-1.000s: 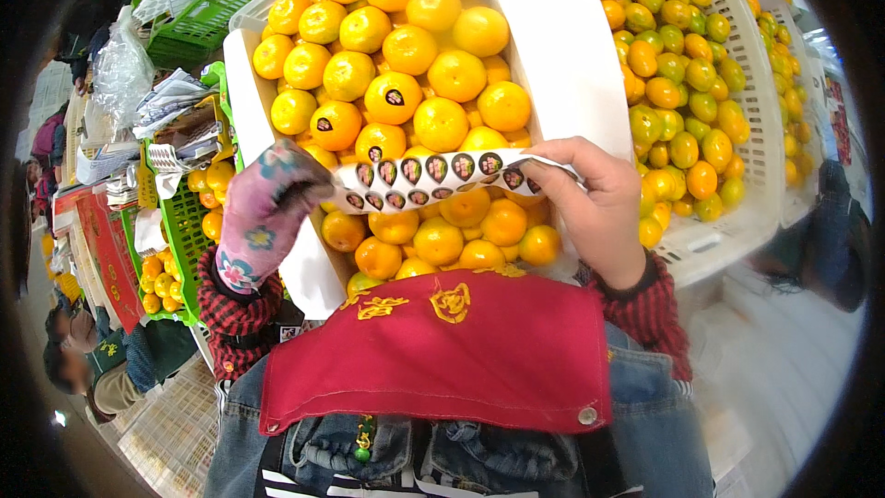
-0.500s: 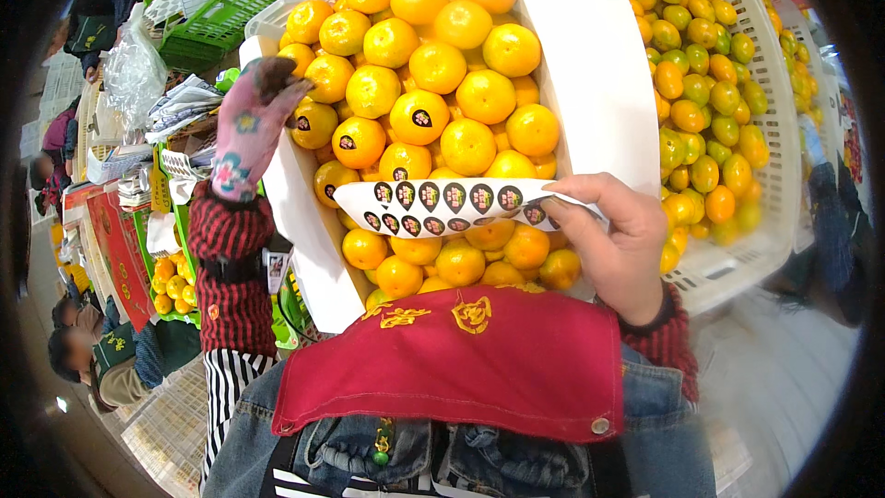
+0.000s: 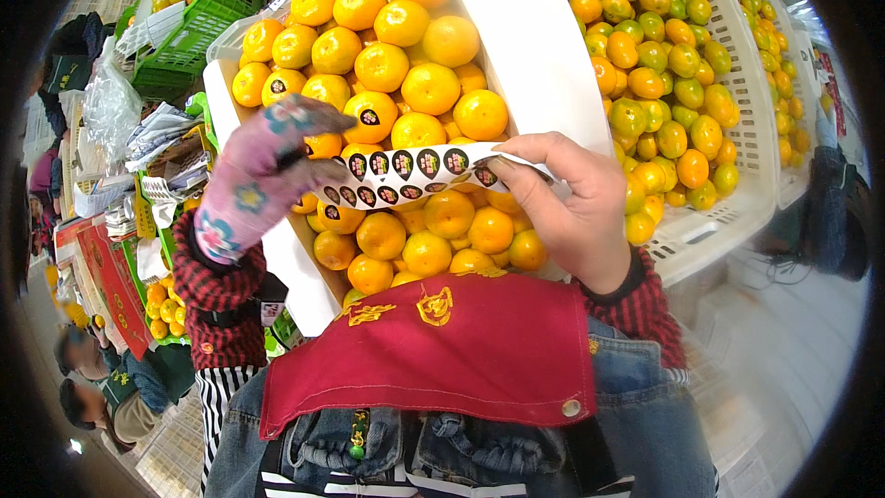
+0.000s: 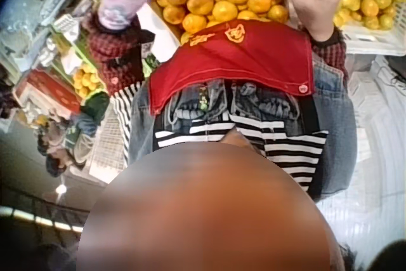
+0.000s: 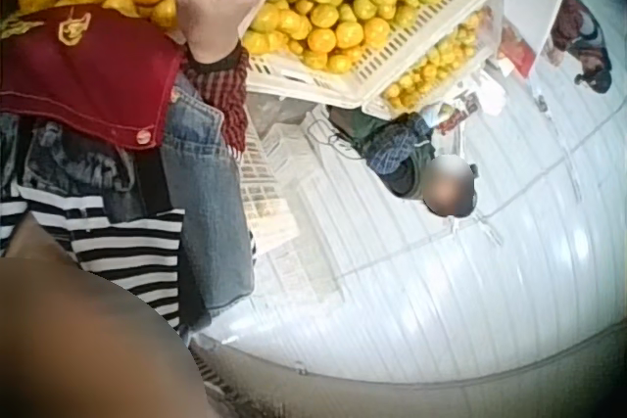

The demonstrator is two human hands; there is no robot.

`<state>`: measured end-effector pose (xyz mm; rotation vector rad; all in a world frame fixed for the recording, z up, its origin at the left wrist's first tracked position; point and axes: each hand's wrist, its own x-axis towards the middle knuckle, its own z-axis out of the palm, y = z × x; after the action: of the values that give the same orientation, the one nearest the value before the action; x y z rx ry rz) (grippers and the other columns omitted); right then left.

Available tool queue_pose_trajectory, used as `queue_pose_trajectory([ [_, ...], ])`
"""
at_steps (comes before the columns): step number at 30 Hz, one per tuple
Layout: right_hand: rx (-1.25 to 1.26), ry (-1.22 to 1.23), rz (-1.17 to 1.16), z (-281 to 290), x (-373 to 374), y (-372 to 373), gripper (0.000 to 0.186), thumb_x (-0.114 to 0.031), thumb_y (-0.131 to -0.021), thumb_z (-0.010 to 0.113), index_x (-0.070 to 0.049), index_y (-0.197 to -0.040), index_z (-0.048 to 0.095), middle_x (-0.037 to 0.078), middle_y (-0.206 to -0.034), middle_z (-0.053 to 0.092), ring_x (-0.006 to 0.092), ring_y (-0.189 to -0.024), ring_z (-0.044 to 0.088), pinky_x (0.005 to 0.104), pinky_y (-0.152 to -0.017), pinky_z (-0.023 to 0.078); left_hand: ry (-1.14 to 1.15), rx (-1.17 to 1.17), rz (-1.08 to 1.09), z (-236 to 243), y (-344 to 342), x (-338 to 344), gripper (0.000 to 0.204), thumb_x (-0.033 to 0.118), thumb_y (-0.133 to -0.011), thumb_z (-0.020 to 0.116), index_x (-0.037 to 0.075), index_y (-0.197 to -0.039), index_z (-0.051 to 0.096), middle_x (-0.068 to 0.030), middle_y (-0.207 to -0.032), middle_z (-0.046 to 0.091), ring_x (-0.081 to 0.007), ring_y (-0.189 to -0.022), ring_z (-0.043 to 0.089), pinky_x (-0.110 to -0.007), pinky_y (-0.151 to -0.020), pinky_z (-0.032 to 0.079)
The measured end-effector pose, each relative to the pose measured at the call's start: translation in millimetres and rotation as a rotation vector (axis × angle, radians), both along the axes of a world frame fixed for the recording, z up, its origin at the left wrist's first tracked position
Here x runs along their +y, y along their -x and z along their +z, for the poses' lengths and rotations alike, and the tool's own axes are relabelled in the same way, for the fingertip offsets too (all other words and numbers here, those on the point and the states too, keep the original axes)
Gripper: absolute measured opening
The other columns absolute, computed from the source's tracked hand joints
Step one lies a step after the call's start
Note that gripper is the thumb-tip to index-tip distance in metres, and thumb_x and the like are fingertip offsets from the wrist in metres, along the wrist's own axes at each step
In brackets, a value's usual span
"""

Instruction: The person applies small round stickers to many oranges in a white tray, then places the oranges into a red plastic bag and seals it. The person handles oranges, sticker sheets, and the bag by hand.

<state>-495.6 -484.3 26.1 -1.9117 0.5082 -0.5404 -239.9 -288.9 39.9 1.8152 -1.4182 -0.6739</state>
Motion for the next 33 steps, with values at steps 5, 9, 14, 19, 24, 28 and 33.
queue_pose_trajectory([
  [5,-0.022,-0.019,-0.001,-2.4,-0.9,-0.4,0.009,0.001,-0.093,0.070,0.005,-0.100,0.073,0.008,-0.087,0.076,0.0112,-0.080,0.072,0.0245,-0.072,0.055,0.024,-0.028,-0.050,-5.2,19.6,-2.2,0.016,-0.002,-0.081,0.080,0.002,-0.093,0.070,-0.0066,-0.087,0.068,-0.0215,-0.084,0.067,-0.034,-0.075,0.052],
  [9,0.013,-0.100,-0.049,-4.0,-1.9,-1.5,0.008,0.001,-0.093,0.070,0.004,-0.101,0.073,0.006,-0.088,0.075,0.0095,-0.080,0.069,0.0237,-0.072,0.054,-0.019,0.215,0.418,-9.0,0.8,-3.1,0.007,0.002,-0.093,0.070,0.004,-0.099,0.071,-0.0009,-0.086,0.068,-0.0094,-0.073,0.059,-0.026,-0.062,0.046],
  [14,0.074,-0.132,-0.073,0.0,-4.9,0.2,0.009,0.000,-0.094,0.070,0.003,-0.102,0.073,0.004,-0.089,0.072,0.0089,-0.080,0.067,0.0228,-0.072,0.053,-0.288,-0.586,0.410,-50.4,-34.9,-16.3,0.024,0.024,-0.091,0.077,0.006,-0.106,0.069,-0.0114,-0.092,0.073,-0.0333,-0.088,0.072,-0.042,-0.077,0.056],
  [19,0.054,-0.127,-0.092,2.6,-5.5,0.7,0.009,0.001,-0.091,0.071,0.004,-0.099,0.073,0.005,-0.086,0.075,0.0083,-0.079,0.069,0.0228,-0.070,0.054,-0.082,-0.524,0.464,-51.5,-59.0,-20.0,0.035,0.010,-0.089,0.078,0.004,-0.119,0.062,-0.0127,-0.093,0.071,-0.0267,-0.084,0.071,-0.037,-0.075,0.056],
  [24,0.079,-0.114,-0.096,-2.5,-7.0,-3.4,0.009,0.001,-0.091,0.071,0.004,-0.099,0.073,0.006,-0.087,0.076,0.0099,-0.080,0.071,0.0238,-0.072,0.055,0.102,-0.308,0.258,-73.2,-79.0,-58.7,0.035,0.005,-0.091,0.075,0.002,-0.124,0.062,-0.0142,-0.110,0.073,-0.0252,-0.096,0.072,-0.036,-0.083,0.056],
  [28,0.060,-0.100,-0.068,-3.1,-9.8,-2.6,0.010,0.002,-0.092,0.071,0.004,-0.101,0.073,0.006,-0.089,0.074,0.0106,-0.082,0.069,0.0242,-0.073,0.054,-0.120,-0.853,0.307,-74.4,-78.4,-67.6,0.042,0.017,-0.087,0.078,0.006,-0.125,0.063,-0.0166,-0.120,0.070,-0.0374,-0.102,0.070,-0.046,-0.087,0.056],
  [33,0.012,-0.122,-0.045,-3.9,-11.4,-2.3,0.009,0.002,-0.093,0.069,0.005,-0.101,0.072,0.008,-0.089,0.075,0.0118,-0.082,0.070,0.0246,-0.073,0.055,-0.003,-0.511,0.289,-5.5,-43.5,-72.9,0.039,0.005,-0.085,0.079,0.002,-0.123,0.068,-0.0150,-0.118,0.069,-0.0289,-0.110,0.067,-0.036,-0.090,0.056],
])
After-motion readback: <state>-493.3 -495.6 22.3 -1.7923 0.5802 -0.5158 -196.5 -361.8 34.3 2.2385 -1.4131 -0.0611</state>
